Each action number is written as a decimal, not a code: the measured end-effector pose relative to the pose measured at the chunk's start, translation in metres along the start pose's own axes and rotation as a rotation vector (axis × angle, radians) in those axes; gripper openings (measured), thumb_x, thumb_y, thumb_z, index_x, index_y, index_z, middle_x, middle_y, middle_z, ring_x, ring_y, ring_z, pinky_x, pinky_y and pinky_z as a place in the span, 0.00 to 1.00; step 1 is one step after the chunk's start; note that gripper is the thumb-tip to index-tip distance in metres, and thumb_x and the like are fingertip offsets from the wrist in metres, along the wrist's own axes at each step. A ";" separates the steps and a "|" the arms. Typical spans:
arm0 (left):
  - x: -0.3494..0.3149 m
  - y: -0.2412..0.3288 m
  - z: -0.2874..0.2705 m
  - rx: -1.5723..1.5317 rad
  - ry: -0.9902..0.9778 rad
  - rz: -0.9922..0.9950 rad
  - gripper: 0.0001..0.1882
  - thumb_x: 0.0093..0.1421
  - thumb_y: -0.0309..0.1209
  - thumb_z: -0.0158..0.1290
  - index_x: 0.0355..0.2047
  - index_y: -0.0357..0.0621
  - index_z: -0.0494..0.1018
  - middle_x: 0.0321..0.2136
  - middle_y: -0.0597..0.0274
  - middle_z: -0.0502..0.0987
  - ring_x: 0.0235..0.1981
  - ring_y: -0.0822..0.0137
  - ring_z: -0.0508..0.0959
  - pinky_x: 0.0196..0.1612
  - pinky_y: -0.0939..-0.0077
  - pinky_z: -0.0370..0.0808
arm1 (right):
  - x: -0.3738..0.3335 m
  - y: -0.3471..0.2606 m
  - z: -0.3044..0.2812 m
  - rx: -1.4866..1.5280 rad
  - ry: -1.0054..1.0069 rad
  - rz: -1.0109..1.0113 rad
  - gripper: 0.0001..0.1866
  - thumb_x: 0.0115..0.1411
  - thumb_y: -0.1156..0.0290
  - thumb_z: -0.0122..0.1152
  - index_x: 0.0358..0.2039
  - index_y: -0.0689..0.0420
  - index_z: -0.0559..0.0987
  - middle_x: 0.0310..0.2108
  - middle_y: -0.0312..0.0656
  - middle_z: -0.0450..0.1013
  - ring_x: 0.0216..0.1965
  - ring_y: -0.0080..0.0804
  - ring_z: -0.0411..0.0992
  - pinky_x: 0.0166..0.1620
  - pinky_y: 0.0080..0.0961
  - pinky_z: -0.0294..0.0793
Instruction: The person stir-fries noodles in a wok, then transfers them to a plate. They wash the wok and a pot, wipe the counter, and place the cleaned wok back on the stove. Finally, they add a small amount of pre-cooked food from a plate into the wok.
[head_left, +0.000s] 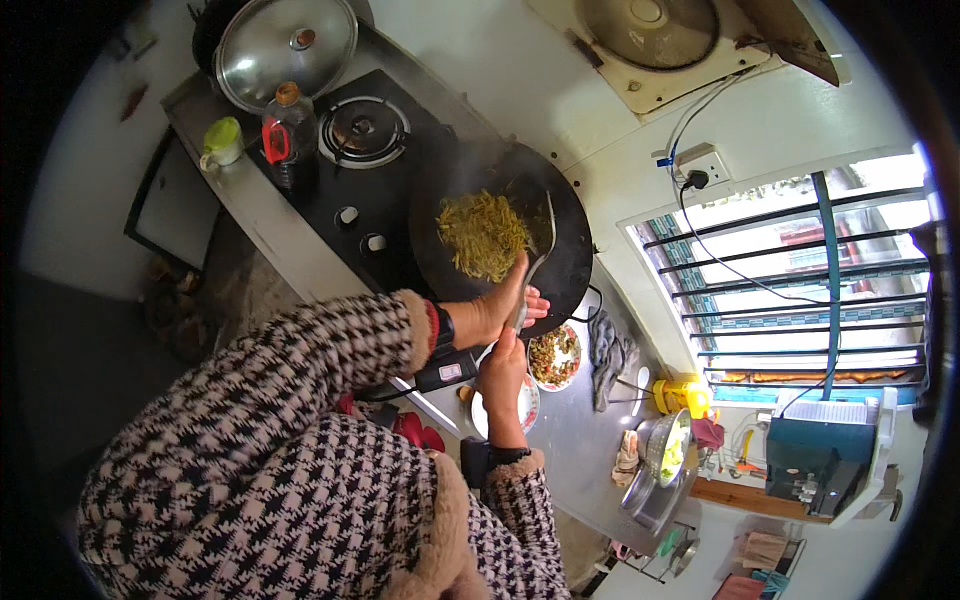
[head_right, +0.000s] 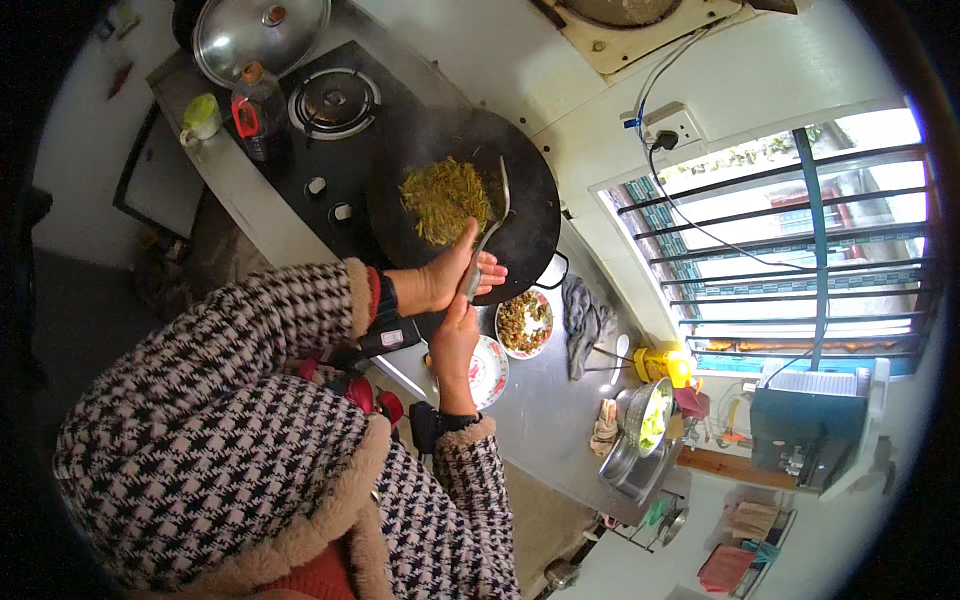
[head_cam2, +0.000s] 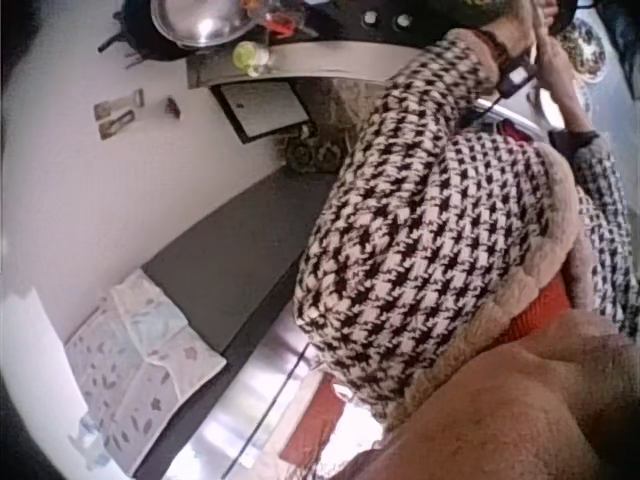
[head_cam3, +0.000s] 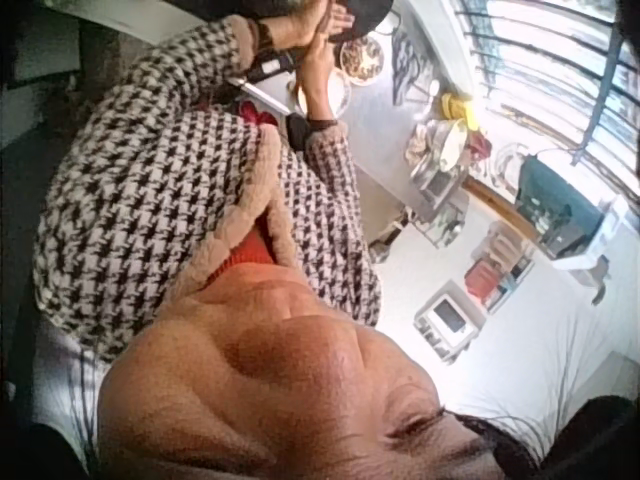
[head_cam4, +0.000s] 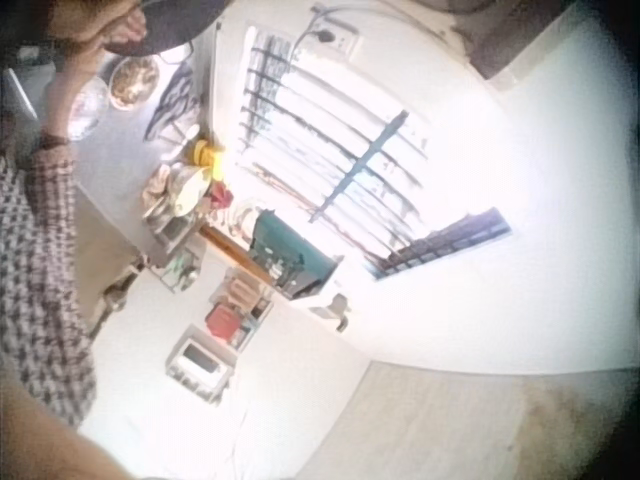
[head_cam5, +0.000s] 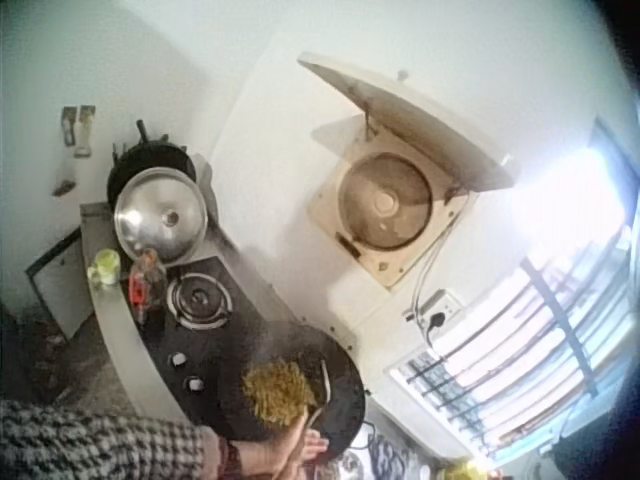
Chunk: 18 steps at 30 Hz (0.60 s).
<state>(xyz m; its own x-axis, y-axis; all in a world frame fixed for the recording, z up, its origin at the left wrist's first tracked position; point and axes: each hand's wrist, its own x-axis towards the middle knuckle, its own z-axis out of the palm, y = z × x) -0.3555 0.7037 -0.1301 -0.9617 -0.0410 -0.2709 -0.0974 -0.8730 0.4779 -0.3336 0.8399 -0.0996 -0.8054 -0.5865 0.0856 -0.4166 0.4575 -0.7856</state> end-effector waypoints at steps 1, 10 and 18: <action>-0.001 0.001 0.001 -0.021 0.027 -0.015 0.54 0.49 0.76 0.31 0.51 0.33 0.60 0.47 0.45 0.72 0.51 0.56 0.72 0.57 0.64 0.63 | -0.001 0.001 0.001 0.095 0.024 0.121 0.20 0.68 0.58 0.41 0.27 0.60 0.71 0.18 0.38 0.65 0.20 0.29 0.63 0.26 0.27 0.64; -0.010 -0.001 0.009 -0.017 0.166 0.063 0.50 0.49 0.75 0.34 0.47 0.36 0.62 0.45 0.46 0.73 0.49 0.57 0.73 0.53 0.63 0.68 | -0.004 0.004 0.007 -0.254 -0.005 -0.385 0.15 0.64 0.62 0.46 0.25 0.59 0.69 0.19 0.42 0.63 0.18 0.38 0.65 0.20 0.32 0.63; -0.043 0.009 0.000 0.223 0.094 0.119 0.40 0.58 0.66 0.39 0.51 0.39 0.60 0.49 0.51 0.68 0.53 0.63 0.68 0.55 0.69 0.65 | 0.008 -0.001 -0.036 0.703 -0.297 0.415 0.22 0.67 0.49 0.39 0.34 0.55 0.72 0.11 0.31 0.58 0.06 0.18 0.50 0.09 0.18 0.47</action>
<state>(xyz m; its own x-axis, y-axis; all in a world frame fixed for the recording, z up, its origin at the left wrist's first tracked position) -0.3156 0.6981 -0.1141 -0.9427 -0.1913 -0.2733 -0.0489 -0.7311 0.6805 -0.3555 0.8591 -0.0761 -0.6504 -0.6589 -0.3780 0.3220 0.2116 -0.9228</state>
